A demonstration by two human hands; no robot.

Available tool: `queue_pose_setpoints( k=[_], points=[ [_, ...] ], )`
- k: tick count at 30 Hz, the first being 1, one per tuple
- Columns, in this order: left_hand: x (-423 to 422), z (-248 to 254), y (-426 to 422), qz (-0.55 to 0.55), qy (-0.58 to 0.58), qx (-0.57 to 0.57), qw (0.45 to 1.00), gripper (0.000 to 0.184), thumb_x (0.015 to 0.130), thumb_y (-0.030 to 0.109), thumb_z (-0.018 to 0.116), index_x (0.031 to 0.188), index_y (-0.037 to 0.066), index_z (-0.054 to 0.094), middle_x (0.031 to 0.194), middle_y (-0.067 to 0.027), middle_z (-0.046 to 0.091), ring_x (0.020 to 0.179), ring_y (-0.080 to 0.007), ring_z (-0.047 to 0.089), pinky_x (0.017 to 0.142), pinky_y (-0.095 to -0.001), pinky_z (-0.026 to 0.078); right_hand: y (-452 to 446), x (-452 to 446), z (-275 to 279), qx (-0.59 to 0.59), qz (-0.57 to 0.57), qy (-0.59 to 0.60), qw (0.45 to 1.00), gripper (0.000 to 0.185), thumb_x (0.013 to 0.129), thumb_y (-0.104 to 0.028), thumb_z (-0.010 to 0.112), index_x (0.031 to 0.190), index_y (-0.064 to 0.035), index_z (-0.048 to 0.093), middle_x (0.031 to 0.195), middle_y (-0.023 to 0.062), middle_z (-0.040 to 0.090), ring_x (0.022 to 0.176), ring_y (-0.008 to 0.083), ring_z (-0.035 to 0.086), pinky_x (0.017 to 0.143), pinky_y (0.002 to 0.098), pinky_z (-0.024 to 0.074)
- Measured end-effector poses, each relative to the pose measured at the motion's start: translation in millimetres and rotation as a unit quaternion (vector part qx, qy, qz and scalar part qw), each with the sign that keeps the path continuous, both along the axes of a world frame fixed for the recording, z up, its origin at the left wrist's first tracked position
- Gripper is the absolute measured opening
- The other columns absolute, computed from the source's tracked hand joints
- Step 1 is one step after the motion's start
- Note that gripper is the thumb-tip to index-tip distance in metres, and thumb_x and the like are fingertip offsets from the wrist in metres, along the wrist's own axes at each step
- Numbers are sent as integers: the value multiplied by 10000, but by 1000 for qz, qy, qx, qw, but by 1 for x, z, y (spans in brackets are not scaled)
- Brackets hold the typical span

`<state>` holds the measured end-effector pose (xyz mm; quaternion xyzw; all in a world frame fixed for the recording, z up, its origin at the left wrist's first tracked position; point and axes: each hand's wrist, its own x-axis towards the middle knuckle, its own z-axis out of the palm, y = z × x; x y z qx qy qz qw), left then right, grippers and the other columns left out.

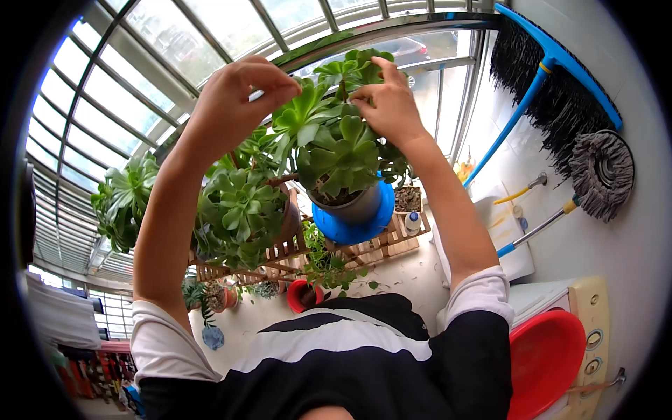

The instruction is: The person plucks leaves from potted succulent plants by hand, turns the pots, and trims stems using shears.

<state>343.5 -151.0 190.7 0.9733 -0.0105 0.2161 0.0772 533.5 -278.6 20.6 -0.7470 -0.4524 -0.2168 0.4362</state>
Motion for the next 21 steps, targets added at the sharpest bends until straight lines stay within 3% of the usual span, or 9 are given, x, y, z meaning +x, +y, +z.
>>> queue_pose_setpoints(
  k=[3,5,9,11,14,17,18,20,21],
  points=[
    [-50,-11,-17,-55,-8,-6,998,117,819,164,753,907,88,767,819,-65,690,760,-209,675,665,-353,517,-15,-1,-3,3,7,7,1000,165,805,-247,754,935,-153,791,1384,160,486,1205,369,516,1040,443,428],
    [-87,-27,-39,-52,44,81,994,90,770,115,752,860,114,752,773,-52,671,722,-239,662,617,-372,512,-27,-15,4,29,2,13,999,180,820,-214,764,985,-141,780,1328,153,521,1195,327,540,1013,421,453],
    [-124,-112,-66,-115,69,-106,985,103,775,121,727,871,157,725,749,-15,649,754,-275,654,646,-399,514,-44,-57,22,151,15,25,988,213,841,-140,758,1051,-102,760,1229,97,552,1123,248,568,976,361,468],
    [-127,-149,-70,-94,123,-161,975,147,791,162,732,937,147,729,823,-37,662,822,-284,657,698,-401,519,-48,-84,39,137,33,-7,990,218,829,-134,765,1045,-103,761,1221,91,561,1129,234,565,970,357,462],
    [-116,-196,-56,-57,123,-248,959,221,798,201,747,1006,128,726,901,-69,667,874,-282,657,740,-388,521,-37,-121,69,27,86,-125,988,334,736,-199,818,1063,-170,756,1307,92,551,1216,278,518,1018,403,414],
    [-96,-225,-33,5,171,-455,874,239,831,185,695,1040,71,713,1082,-117,682,944,-264,667,834,-364,520,-12,-151,75,-129,127,-233,956,491,673,-268,842,1143,-200,715,1420,103,471,1354,300,401,1120,457,317],
    [-86,-251,-24,5,164,-461,872,239,831,185,695,1040,71,713,1082,-117,682,944,-264,667,834,-364,520,-2,-155,68,-169,137,-246,945,532,659,-287,849,1163,-207,699,1473,105,418,1396,292,349,1159,458,270],
    [-65,-293,-12,-9,22,-561,827,300,866,164,686,1153,77,668,1099,-44,652,840,-120,605,742,-308,507,16,-153,53,-217,116,-311,918,373,756,-215,731,1128,-193,710,1495,100,411,1406,284,337,1166,463,264],
    [-59,-291,-12,-6,14,-568,823,300,866,164,686,1153,77,668,1099,-44,652,840,-120,605,742,-308,507,26,-148,44,-233,91,-358,899,314,789,-185,681,1100,-181,719,1496,100,414,1408,284,337,1168,462,263]
  ],
)
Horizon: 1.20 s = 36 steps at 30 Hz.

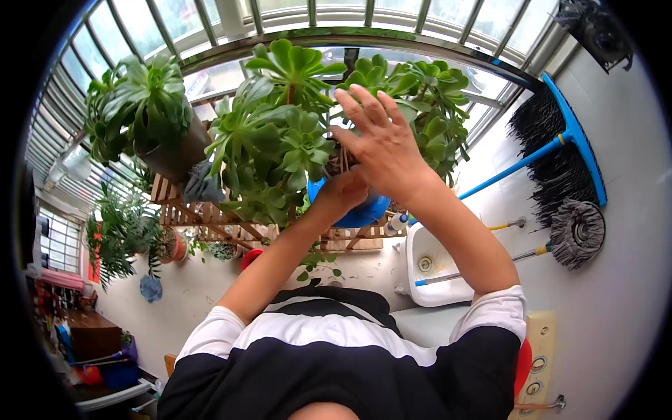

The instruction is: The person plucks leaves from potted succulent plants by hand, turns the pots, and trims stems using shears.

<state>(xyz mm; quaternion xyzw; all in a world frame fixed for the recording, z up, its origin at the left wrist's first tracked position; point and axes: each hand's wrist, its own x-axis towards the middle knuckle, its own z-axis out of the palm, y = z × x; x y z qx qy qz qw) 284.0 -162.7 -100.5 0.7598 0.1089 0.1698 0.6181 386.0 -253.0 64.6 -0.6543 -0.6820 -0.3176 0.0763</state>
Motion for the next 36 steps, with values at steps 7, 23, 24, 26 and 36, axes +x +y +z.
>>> queue_pose_setpoints(
  k=[7,23,24,26,36],
  points=[
    [30,-2,-2,112,-16,-343,933,359,878,195,643,1232,151,601,1111,16,664,947,-119,631,821,-318,453,13,25,19,20,-34,-55,998,101,755,-162,739,850,-152,705,1421,72,482,1343,277,442,1101,450,381],
    [86,-1,1,158,-79,-528,831,383,879,88,628,1259,139,615,1138,-30,662,1001,-217,686,838,-344,505,15,77,42,66,-1,81,995,138,791,-178,734,927,-176,755,1084,-16,660,1030,213,627,825,351,524],
    [91,-6,2,161,-68,-567,805,390,876,81,637,1261,137,615,1139,-29,661,980,-218,692,827,-333,512,16,78,43,65,12,89,994,141,791,-175,734,930,-171,757,1071,-16,665,1027,212,628,828,348,522],
    [96,-18,-4,133,-154,-413,888,351,908,160,618,1258,140,600,1169,-25,647,1059,-230,661,891,-384,493,16,78,45,54,12,101,993,152,791,-164,733,940,-164,760,1069,-12,670,1031,213,627,834,348,521],
    [106,33,-34,-55,-8,-477,877,283,968,245,473,1234,196,558,1097,-1,671,914,-129,632,848,-354,412,18,87,51,43,26,135,990,157,799,-126,732,952,-141,762,1049,11,686,1002,222,647,845,333,521]
  ],
)
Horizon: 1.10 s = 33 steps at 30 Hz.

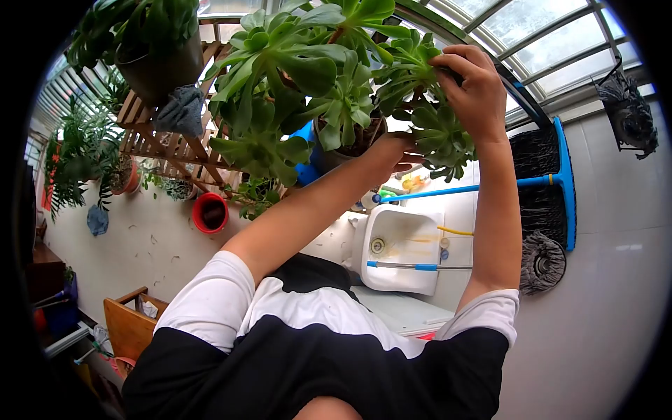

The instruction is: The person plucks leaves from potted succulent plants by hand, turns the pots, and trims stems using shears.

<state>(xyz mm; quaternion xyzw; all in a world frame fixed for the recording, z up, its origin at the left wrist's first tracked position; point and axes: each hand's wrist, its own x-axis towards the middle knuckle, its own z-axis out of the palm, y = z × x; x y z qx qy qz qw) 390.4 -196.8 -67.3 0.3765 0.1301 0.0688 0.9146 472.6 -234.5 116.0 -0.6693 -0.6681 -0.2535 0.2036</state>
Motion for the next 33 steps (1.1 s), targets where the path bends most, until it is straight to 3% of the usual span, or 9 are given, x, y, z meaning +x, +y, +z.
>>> queue_pose_setpoints(
  k=[4,6,17,22,24,27,30,32,33],
  points=[
    [13,11,10,54,83,-93,991,278,1000,235,423,1244,201,552,1067,-4,661,915,-98,626,740,-293,432,0,-6,-2,4,17,39,999,167,787,-114,729,949,-139,763,1042,9,687,994,221,646,837,328,522],
    [19,22,15,86,50,-122,988,272,995,225,436,1237,192,556,1047,-6,660,885,-93,616,706,-282,423,0,-12,-2,-14,37,31,999,179,812,-14,710,982,-56,748,1054,64,686,993,207,647,849,308,507],
    [20,31,16,198,-88,-148,965,242,969,174,507,1198,143,580,941,-17,653,715,-66,562,519,-218,373,-8,-23,-9,37,49,39,997,167,758,-82,707,887,-175,756,993,-20,672,967,213,624,779,346,534],
    [14,-1,12,187,-46,-92,977,230,957,151,539,1180,121,590,893,-23,649,638,-54,537,434,-189,351,-12,-25,-12,42,43,41,997,168,751,-79,705,875,-180,755,1000,-25,665,999,212,617,784,359,536],
    [10,-15,13,154,113,-59,980,124,923,134,592,1012,74,655,688,0,587,444,-68,423,385,-215,295,-12,-24,-12,50,48,39,997,162,752,-80,704,870,-178,755,1014,-21,659,1006,215,616,789,361,535],
    [-42,-26,6,0,43,142,989,150,916,185,648,936,36,655,653,-7,568,470,-57,407,416,-223,287,-12,-25,-14,42,48,52,997,155,755,-78,703,869,-170,754,1040,-10,653,1029,224,609,810,367,531],
    [-89,-19,-8,-191,133,373,898,358,942,396,635,849,52,670,755,-27,650,540,-130,556,484,-314,470,-12,-26,-15,48,66,43,996,160,751,-75,707,874,-166,752,1054,10,652,1044,242,603,830,373,526],
    [-131,3,-16,-132,30,746,653,286,902,358,667,884,74,692,934,-59,675,784,-204,648,719,-391,535,-13,-31,-17,44,71,48,995,162,748,-73,707,875,-164,752,1068,22,651,1055,252,600,841,375,523],
    [-147,11,-18,-66,-17,820,568,231,871,313,665,880,84,694,1017,-74,661,935,-238,626,863,-433,483,-13,-32,-17,38,74,48,995,164,745,-72,708,876,-161,751,1083,34,649,1066,261,597,851,378,520]
  ],
)
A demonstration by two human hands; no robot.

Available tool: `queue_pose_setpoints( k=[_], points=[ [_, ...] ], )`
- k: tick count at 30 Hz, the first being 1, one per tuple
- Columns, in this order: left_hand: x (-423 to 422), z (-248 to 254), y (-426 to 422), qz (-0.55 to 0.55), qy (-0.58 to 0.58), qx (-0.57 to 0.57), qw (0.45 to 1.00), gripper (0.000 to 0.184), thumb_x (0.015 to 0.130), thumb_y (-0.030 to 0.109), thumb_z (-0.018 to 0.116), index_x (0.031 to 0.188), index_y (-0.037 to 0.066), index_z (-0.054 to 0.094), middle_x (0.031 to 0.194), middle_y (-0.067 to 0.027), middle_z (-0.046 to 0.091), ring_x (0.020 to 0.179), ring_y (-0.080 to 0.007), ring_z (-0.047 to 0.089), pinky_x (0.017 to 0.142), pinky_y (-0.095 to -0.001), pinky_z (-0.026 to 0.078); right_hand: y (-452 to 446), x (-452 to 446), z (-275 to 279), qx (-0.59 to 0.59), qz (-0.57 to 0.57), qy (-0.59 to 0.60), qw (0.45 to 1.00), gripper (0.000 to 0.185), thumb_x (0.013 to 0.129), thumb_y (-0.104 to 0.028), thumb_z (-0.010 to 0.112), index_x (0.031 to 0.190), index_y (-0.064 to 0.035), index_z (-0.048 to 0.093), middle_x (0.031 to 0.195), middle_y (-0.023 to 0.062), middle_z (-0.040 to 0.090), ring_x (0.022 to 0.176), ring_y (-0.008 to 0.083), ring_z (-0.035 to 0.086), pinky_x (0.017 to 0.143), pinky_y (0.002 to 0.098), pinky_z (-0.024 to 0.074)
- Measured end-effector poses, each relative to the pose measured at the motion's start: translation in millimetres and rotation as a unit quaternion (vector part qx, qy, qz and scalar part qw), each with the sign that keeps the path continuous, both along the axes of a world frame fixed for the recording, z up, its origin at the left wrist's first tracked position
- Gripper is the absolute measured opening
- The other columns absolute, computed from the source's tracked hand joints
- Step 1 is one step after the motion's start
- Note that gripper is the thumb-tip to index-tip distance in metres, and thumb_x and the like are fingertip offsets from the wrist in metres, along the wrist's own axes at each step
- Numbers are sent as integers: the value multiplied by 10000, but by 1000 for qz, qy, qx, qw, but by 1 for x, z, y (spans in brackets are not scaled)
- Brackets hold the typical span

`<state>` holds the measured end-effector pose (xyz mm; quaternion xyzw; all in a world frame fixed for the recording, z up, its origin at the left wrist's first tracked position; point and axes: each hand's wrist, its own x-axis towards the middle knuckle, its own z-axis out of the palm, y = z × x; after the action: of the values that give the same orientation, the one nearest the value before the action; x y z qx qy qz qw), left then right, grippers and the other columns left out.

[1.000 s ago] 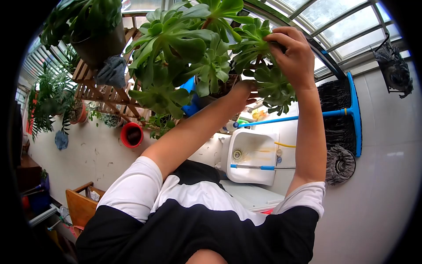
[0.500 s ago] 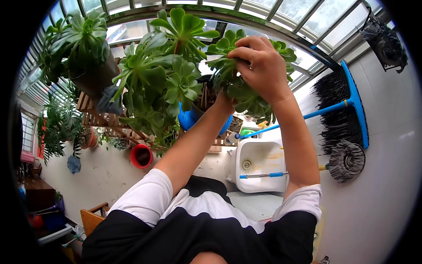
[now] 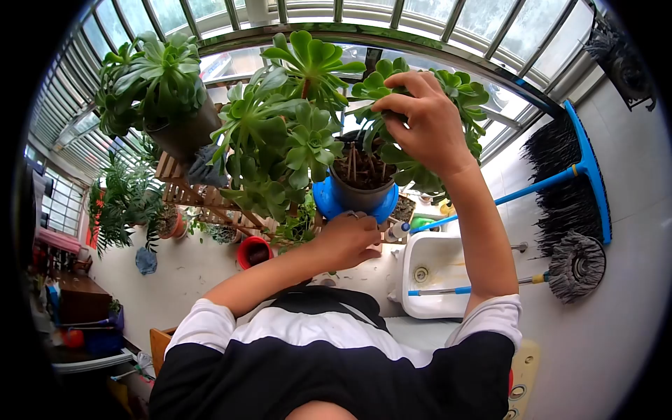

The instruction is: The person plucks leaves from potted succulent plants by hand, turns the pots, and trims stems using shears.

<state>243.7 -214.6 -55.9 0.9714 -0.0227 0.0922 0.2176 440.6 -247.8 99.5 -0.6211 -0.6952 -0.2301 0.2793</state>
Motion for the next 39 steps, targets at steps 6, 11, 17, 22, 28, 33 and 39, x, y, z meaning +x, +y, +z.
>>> queue_pose_setpoints(
  k=[6,11,17,22,28,33,39],
  points=[
    [-54,74,29,131,-199,435,868,162,763,177,649,909,120,691,1364,-82,533,1359,-261,425,1157,-542,238,-2,-10,-5,-5,-6,-13,1000,169,744,-80,712,891,-154,748,1142,50,638,1116,280,579,880,388,517],
    [-72,94,78,105,-183,507,836,161,832,204,657,973,155,717,1510,10,401,1422,-233,324,1188,-538,176,-11,-21,-8,-20,-48,23,998,217,723,-53,717,923,-130,743,1192,66,630,1178,294,556,983,393,475],
    [-95,135,121,85,-127,403,902,273,744,241,763,996,182,674,1529,-16,368,1444,-247,278,1193,-545,147,-10,-39,-18,-9,-88,34,995,222,745,-132,714,960,-169,754,1261,91,585,1236,302,506,1043,425,438],
    [-93,144,157,14,-147,372,916,267,772,263,743,1029,198,718,1462,-44,427,1413,-274,301,1189,-576,159,-10,-76,-22,28,-129,35,991,313,756,-116,758,1061,-182,736,1347,71,533,1306,308,442,1089,439,394],
    [-77,149,179,-14,-184,354,917,218,796,254,725,1008,206,729,1451,-43,456,1407,-275,342,1192,-576,165,-14,-129,-46,64,-81,162,981,211,774,-6,710,973,-65,745,1031,80,673,966,255,656,861,337,520],
    [-76,151,175,-33,-173,359,917,247,805,285,748,1040,213,720,1469,-43,438,1423,-262,322,1196,-569,140,-15,-164,-110,-70,-124,354,924,165,819,-44,688,972,-61,747,919,70,677,855,177,656,759,305,514],
    [-82,140,143,-1,-165,430,888,258,781,325,733,1023,238,740,1432,-56,482,1401,-265,343,1207,-560,109,11,-210,-180,-121,-89,406,902,193,813,-98,689,997,-104,746,921,113,688,826,246,684,736,337,537]
  ],
)
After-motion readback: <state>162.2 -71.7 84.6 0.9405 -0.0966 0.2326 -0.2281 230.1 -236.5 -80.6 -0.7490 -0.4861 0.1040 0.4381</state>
